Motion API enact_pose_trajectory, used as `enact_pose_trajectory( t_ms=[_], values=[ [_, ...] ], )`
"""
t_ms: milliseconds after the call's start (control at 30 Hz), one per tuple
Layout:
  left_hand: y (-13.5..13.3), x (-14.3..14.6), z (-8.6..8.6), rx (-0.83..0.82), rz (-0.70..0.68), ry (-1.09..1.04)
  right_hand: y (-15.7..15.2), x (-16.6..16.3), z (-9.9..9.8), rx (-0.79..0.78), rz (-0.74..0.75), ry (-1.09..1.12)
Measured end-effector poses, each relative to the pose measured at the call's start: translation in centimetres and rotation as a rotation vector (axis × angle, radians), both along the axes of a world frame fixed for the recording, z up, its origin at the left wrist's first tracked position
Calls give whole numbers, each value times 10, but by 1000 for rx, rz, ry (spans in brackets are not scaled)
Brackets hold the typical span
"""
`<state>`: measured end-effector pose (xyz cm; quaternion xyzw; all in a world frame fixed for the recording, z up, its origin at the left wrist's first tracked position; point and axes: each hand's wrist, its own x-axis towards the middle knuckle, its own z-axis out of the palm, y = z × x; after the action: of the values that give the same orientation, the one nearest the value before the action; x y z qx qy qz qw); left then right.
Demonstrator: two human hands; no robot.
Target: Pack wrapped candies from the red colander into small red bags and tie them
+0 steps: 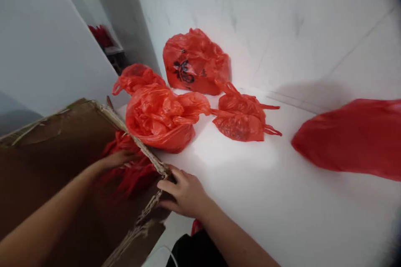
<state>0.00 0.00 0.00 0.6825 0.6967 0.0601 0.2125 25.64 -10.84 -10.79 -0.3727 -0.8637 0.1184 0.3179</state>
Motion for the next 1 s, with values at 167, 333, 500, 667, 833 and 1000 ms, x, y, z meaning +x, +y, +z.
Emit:
enact_pose_trajectory(
  t_ms=[167, 333, 500, 667, 833, 1000],
  values=[
    [0, 23, 65, 465, 156, 194, 3, -1, -4, 19, -15, 18],
    [-20, 146, 101, 648, -429, -95, 4, -2, -6, 15, 1, 30],
    [20, 294, 55, 459, -844, 137, 2, 0, -5, -23, -10, -2],
    [69, 358, 18, 268, -890, 234, 2, -1, -2, -16, -30, 21],
    [50, 335, 47, 93, -957, 144, 4, 0, -1, -43, -10, 3],
    [-3, 238, 114, -157, -735, -432, 3, 4, -1, -63, 14, 12]
  ],
)
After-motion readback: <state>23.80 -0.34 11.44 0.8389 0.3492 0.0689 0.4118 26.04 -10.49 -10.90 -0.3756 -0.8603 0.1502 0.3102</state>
